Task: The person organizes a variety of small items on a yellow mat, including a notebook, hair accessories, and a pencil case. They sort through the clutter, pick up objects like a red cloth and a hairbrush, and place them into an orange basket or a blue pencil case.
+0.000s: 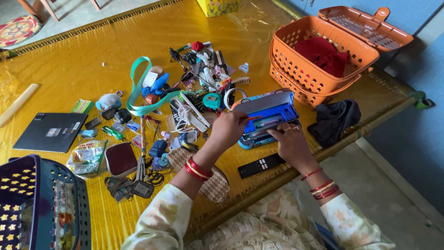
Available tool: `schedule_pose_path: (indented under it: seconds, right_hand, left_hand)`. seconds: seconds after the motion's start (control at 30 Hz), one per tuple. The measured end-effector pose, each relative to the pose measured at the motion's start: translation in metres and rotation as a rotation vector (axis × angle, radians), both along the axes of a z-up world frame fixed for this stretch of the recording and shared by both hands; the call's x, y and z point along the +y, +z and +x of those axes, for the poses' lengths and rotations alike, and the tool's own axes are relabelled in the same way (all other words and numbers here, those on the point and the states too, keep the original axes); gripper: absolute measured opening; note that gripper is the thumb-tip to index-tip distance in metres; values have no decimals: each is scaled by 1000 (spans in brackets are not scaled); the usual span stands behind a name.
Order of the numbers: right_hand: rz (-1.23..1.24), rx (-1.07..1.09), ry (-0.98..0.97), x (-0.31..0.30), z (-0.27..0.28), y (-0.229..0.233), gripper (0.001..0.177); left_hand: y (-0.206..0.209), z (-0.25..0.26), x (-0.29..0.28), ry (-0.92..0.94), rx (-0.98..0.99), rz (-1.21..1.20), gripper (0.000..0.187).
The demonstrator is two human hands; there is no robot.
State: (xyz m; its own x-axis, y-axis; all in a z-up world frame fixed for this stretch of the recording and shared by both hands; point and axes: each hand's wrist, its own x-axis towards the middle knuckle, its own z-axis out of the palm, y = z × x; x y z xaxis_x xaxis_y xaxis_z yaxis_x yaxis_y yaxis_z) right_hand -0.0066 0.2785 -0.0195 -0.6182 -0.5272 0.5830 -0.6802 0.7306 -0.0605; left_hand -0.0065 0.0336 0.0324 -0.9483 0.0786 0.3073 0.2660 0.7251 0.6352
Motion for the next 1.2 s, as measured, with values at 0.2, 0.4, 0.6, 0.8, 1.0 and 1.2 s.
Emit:
schedule_pose_path:
  seconds: [0.2, 0.4, 0.6, 0.8, 1.0, 1.2]
  right_hand:
    - [-290, 68, -25, 7, 7, 4, 36]
    - [-399, 43, -89, 6, 10, 7, 30]
    - [-454, 20, -103, 9, 7, 6, 30]
    - [-451, 25, -114, 9, 4, 1, 32]
    - [-429, 32, -90, 14, 4, 0, 31]
    - [-381, 59, -61, 12, 5, -5, 28]
  left_hand:
    - [-28, -31, 30, -31, 144, -139, 18]
    - [-46, -52, 68, -47, 178, -276, 15]
    - [-50, -55, 67, -79, 129, -214, 16]
    - [-53, -46, 59, -168, 117, -319, 32]
    - [-38, -18, 17, -122, 298, -56, 31]
    - [-24, 1, -131, 368, 37, 116, 30]
